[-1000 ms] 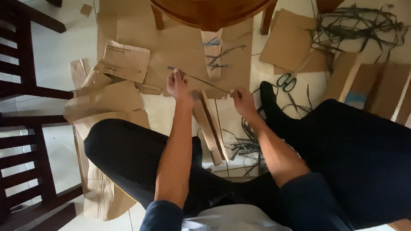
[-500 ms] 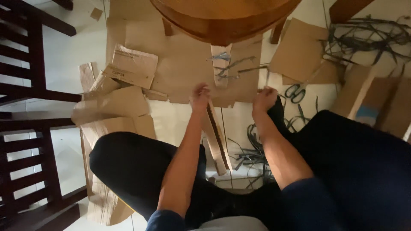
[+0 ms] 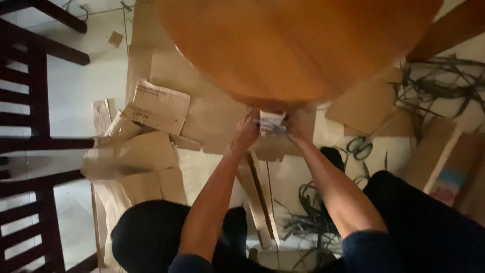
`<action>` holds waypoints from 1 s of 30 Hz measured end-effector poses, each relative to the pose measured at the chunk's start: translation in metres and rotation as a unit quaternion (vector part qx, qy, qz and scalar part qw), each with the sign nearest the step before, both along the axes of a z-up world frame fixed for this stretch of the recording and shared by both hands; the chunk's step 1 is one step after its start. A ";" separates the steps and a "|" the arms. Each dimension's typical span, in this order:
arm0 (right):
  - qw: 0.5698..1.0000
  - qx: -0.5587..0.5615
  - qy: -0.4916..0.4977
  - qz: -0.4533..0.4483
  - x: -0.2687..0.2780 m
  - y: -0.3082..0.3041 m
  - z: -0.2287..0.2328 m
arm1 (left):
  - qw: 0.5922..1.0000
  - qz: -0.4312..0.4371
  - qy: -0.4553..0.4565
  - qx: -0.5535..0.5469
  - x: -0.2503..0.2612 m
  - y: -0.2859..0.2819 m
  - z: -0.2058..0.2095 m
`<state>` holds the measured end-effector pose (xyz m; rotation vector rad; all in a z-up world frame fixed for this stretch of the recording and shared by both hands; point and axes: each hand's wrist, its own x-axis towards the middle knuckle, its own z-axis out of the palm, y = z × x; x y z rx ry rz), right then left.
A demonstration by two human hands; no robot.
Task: Wrapping a furniture leg with cardboard and securing it with tape for protection
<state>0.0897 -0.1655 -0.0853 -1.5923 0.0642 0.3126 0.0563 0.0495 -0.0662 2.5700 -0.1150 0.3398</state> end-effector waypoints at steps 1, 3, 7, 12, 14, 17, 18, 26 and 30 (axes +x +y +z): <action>0.998 -0.019 -0.034 0.049 0.002 -0.012 -0.014 | 0.996 -0.019 0.090 0.013 0.001 0.011 -0.027; 0.992 -0.040 -0.064 0.097 -0.006 -0.025 -0.022 | 0.982 -0.039 0.183 0.025 0.000 0.019 -0.034; 0.963 -0.209 -0.144 0.091 -0.020 -0.009 0.028 | 0.967 0.106 0.207 -0.107 -0.012 0.009 -0.009; 0.932 -0.349 -0.099 0.023 -0.056 0.026 0.086 | 0.802 0.354 -0.155 0.456 -0.047 -0.018 -0.141; 0.928 -0.367 -0.046 0.051 -0.079 0.033 -0.035 | 0.902 0.164 0.399 0.003 -0.076 -0.017 -0.051; 0.932 -0.348 -0.094 0.042 -0.078 0.038 0.037 | 0.904 0.176 0.377 -0.098 -0.076 -0.023 0.046; 0.933 -0.346 -0.093 0.038 -0.087 0.039 0.038 | 0.905 0.173 0.377 -0.094 -0.082 -0.024 0.045; 0.942 -0.295 -0.160 0.029 -0.133 0.042 0.100 | 0.921 0.117 0.341 -0.147 -0.119 -0.042 0.072; 0.971 -0.230 -0.073 0.001 -0.143 0.049 0.097 | 0.947 0.131 0.272 -0.107 -0.117 -0.045 0.105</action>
